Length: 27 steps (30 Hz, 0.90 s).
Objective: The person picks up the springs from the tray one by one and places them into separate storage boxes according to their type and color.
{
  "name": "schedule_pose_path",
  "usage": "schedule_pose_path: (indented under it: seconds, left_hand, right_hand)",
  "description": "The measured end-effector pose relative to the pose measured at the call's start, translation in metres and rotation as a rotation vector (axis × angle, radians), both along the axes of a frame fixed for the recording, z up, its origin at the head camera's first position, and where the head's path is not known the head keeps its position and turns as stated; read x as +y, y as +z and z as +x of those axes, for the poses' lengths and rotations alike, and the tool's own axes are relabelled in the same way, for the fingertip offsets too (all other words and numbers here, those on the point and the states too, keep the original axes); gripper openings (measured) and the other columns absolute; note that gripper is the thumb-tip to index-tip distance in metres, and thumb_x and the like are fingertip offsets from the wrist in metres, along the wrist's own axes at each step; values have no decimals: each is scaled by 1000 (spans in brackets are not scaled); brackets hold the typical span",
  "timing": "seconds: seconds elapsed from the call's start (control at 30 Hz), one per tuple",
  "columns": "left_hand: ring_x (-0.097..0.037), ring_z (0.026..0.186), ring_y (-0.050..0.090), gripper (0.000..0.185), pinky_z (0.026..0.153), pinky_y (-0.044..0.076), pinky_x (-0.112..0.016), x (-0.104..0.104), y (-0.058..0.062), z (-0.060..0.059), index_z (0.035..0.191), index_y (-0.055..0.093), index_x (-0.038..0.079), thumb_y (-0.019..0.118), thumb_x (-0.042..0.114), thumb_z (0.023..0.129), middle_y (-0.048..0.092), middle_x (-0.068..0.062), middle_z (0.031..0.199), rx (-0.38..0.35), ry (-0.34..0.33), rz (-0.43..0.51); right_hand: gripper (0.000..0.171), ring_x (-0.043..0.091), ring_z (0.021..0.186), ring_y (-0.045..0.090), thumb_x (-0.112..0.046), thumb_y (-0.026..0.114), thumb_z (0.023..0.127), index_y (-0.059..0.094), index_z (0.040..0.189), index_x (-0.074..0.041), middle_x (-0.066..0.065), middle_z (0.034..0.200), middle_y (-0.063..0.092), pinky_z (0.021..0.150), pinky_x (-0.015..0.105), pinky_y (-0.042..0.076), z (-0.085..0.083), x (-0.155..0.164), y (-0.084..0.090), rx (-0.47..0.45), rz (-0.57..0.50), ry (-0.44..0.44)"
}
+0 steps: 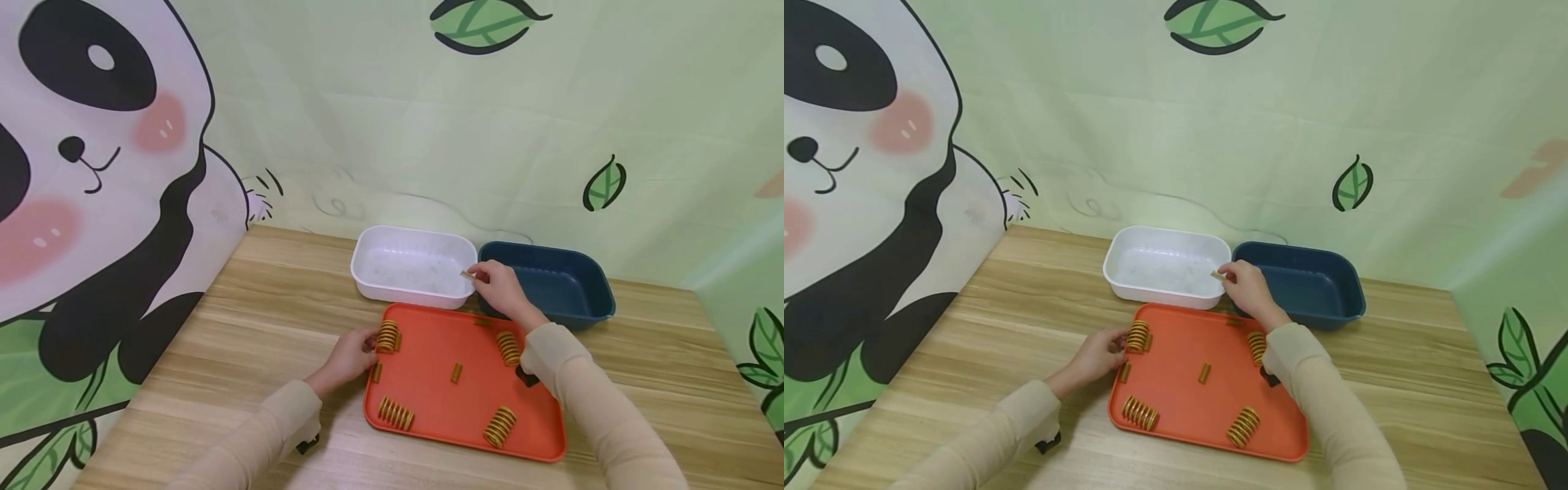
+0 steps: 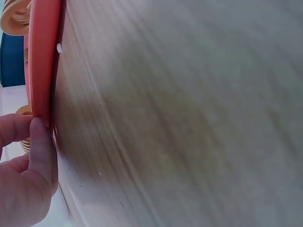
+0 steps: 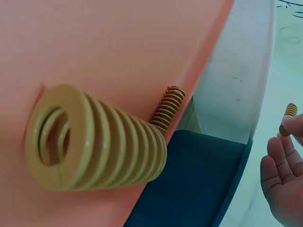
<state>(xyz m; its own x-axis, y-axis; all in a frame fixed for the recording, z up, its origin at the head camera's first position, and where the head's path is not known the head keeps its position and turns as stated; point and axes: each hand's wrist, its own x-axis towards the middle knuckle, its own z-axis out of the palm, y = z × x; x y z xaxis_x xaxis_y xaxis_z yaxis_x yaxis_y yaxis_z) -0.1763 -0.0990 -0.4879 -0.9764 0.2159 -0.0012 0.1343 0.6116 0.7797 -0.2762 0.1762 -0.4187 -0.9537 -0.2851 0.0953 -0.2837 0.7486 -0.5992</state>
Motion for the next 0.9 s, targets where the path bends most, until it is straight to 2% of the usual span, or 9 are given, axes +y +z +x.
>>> schedule_pose_path:
  seconds: [0.23, 0.43, 0.9]
  left_hand:
    - [-15, 72, 54, 49, 61, 46, -23, 0, 1, 0, 113, 58, 2, 58, -8, 66, 59, -9, 79, 1, -4, 14]
    - [-15, 72, 54, 49, 60, 46, -22, 0, 0, 0, 114, 57, 2, 58, -9, 66, 59, -9, 80, -6, -7, 15]
    - [-17, 73, 54, 50, 61, 46, -23, 0, 1, 0, 115, 57, 0, 58, -8, 66, 58, -10, 80, 5, -8, 2]
  right_hand:
    - [23, 25, 80, 50, -6, 53, 83, 62, 105, -2, 16, 92, 57, 71, 35, 47, -4, -3, -2, -29, 4, -1]
    - [23, 25, 80, 50, -6, 53, 83, 62, 104, -2, 16, 94, 58, 69, 34, 46, -7, -9, -4, -19, -10, 3]
    - [24, 27, 85, 52, -7, 51, 84, 61, 105, -2, 17, 98, 59, 74, 37, 47, -14, -24, -12, -54, 4, 3]
